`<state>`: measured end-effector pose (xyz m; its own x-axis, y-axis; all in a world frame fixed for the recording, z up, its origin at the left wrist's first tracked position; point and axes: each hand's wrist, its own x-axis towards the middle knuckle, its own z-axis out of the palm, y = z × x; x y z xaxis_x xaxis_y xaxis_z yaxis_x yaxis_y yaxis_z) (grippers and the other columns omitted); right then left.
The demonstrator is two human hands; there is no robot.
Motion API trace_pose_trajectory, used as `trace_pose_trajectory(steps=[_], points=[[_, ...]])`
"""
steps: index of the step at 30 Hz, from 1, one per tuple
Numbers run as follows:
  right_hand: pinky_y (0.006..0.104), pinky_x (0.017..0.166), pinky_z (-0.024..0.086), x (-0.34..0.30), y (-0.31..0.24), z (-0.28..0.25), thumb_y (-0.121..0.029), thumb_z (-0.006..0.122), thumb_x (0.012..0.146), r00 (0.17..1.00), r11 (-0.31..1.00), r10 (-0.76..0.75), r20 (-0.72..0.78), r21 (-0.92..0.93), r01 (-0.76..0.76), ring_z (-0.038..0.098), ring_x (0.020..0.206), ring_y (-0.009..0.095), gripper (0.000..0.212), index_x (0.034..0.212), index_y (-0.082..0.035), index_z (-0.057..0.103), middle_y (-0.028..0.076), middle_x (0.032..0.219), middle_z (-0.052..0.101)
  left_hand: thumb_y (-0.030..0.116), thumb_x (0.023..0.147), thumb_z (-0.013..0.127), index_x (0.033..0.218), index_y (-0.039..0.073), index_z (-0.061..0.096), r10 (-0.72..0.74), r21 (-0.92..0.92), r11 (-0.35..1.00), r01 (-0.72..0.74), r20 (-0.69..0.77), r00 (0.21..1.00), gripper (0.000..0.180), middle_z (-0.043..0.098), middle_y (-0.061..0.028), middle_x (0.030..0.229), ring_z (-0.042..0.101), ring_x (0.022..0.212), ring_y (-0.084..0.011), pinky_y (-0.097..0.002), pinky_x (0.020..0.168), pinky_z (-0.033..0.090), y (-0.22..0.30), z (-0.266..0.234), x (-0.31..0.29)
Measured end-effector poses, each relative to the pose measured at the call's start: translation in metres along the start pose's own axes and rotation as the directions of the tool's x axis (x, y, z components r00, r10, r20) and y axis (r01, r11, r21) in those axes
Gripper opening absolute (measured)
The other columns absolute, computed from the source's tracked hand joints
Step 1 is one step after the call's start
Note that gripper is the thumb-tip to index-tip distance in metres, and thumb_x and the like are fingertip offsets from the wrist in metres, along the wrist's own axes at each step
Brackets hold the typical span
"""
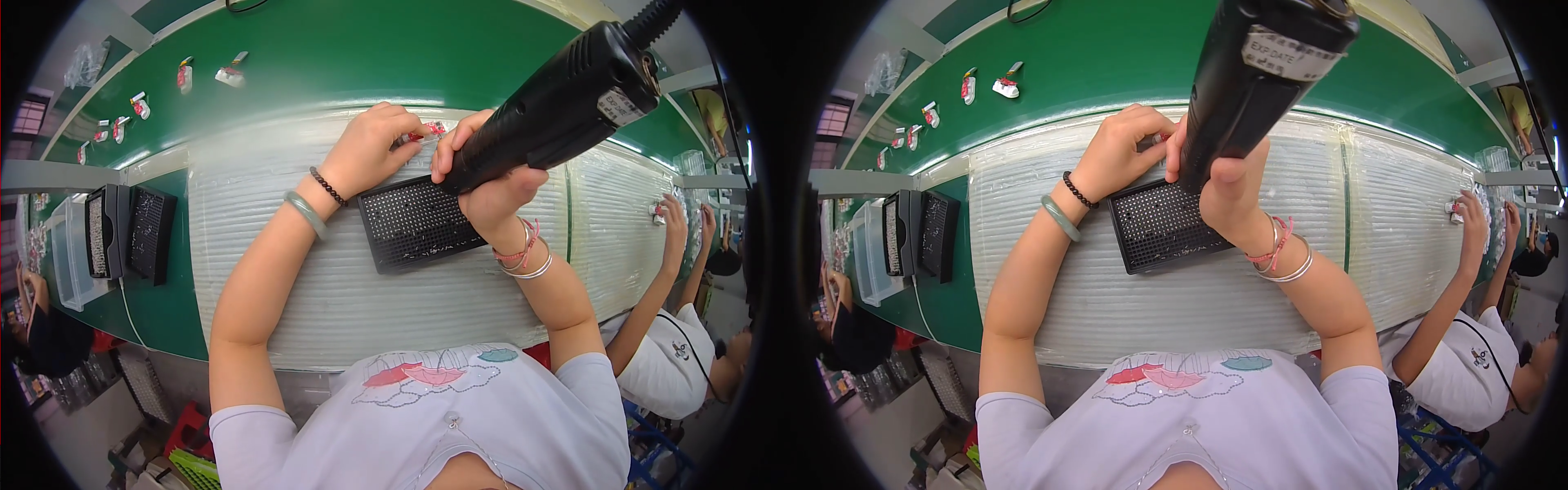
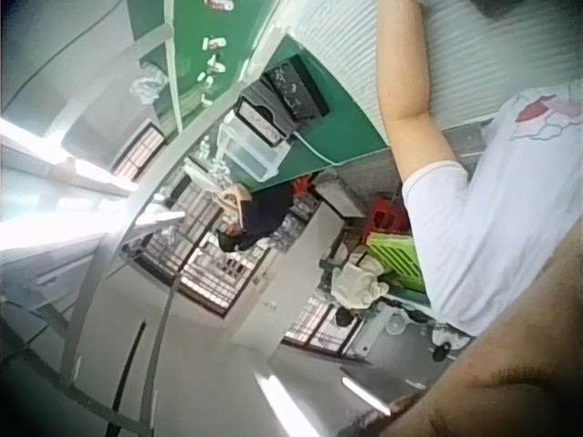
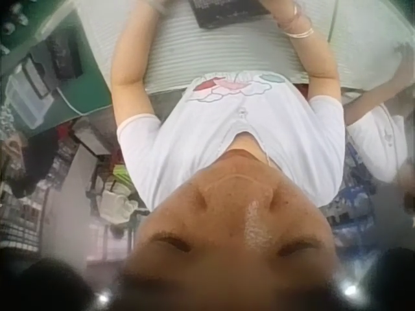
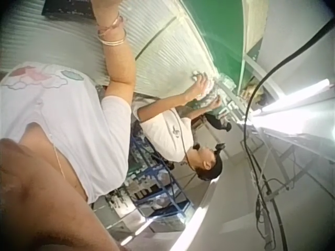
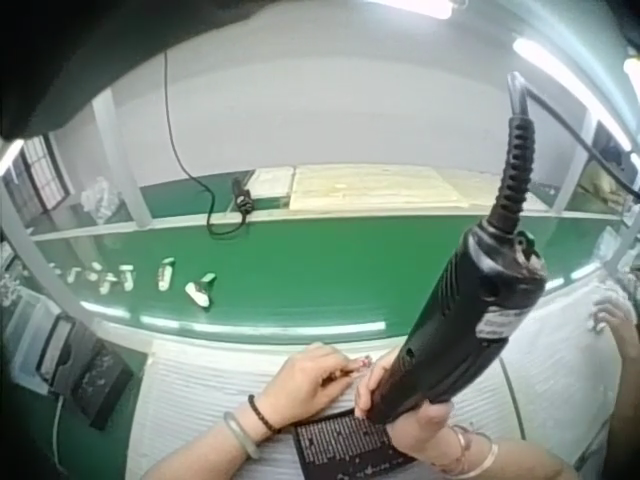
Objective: The person shrinks heat-shrink tubing onto small electronic or mechanical components using a heat gun.
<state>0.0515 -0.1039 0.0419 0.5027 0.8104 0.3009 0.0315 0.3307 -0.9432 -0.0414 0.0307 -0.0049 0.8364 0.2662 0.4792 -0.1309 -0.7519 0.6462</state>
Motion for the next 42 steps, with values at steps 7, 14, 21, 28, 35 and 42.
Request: trace_pose_trajectory(steps=[7,14,21,28,35,42], points=[[0.0269,0.047,0.045,0.002,-0.001,0.001,-0.092,0.033,0.057,1.000,1.000,0.000,0.008,-0.018,0.000,0.052,0.050,0.017,0.096,0.084,-0.001,0.044,0.009,0.061,0.051,0.003,0.071,0.065,0.087,0.006,0.063,-0.020,-0.006,1.000,0.021,0.019,1.000,0.016,0.062,-0.0072,0.078,0.058,0.077,-0.0242,-0.0334,0.070,0.047,0.000,-0.001,-0.001],[0.0307,0.048,0.045,0.042,-0.035,0.000,-0.096,0.018,0.054,0.992,0.977,-0.106,-0.069,0.178,0.117,0.051,0.049,0.020,0.103,0.084,-0.002,0.047,0.011,0.060,0.052,0.008,0.075,0.065,0.094,0.008,0.065,0.015,-0.011,1.000,-0.014,0.016,1.000,0.019,0.061,-0.0081,0.086,0.056,0.086,-0.0254,-0.0355,0.076,0.047,0.004,-0.002,0.000],[0.0285,0.047,0.044,0.063,0.002,0.010,-0.094,0.029,0.057,0.990,0.994,-0.109,-0.092,-0.021,0.108,0.051,0.049,0.018,0.095,0.080,-0.003,0.048,0.009,0.057,0.050,0.003,0.073,0.070,0.106,-0.003,0.050,-0.127,-0.116,0.985,0.129,0.024,0.992,0.039,0.061,-0.0126,0.087,0.064,0.083,-0.0267,-0.0339,0.076,0.053,0.003,-0.002,-0.002],[0.0266,0.049,0.043,0.062,0.014,0.008,-0.092,0.034,0.058,0.995,0.996,-0.069,-0.070,-0.059,0.065,0.051,0.050,0.017,0.093,0.076,-0.002,0.048,0.008,0.058,0.051,0.003,0.072,0.067,0.114,0.004,0.050,-0.139,-0.167,0.976,0.138,0.008,0.990,0.045,0.063,-0.0109,0.088,0.061,0.086,-0.0265,-0.0352,0.077,0.051,0.000,0.001,-0.003],[0.0261,0.049,0.044,0.063,0.019,0.009,-0.091,0.038,0.058,0.995,0.997,-0.067,-0.068,-0.029,0.065,0.052,0.051,0.017,0.092,0.076,-0.002,0.049,0.008,0.058,0.052,0.003,0.072,0.067,0.112,0.002,0.049,-0.113,-0.137,0.984,0.112,-0.004,0.994,0.044,0.063,-0.0114,0.086,0.061,0.085,-0.0267,-0.0352,0.076,0.051,0.001,0.000,-0.003],[0.0222,0.041,0.038,0.068,0.020,0.020,-0.069,0.049,0.079,0.975,0.976,-0.210,-0.077,0.038,0.213,0.050,0.044,0.009,0.070,0.062,-0.001,0.051,0.003,0.050,0.051,0.004,0.071,0.069,0.106,0.000,0.049,-0.120,-0.072,0.990,0.121,0.018,0.993,0.040,0.063,-0.0124,0.084,0.061,0.082,-0.0279,-0.0359,0.072,0.050,0.001,-0.001,-0.002]])
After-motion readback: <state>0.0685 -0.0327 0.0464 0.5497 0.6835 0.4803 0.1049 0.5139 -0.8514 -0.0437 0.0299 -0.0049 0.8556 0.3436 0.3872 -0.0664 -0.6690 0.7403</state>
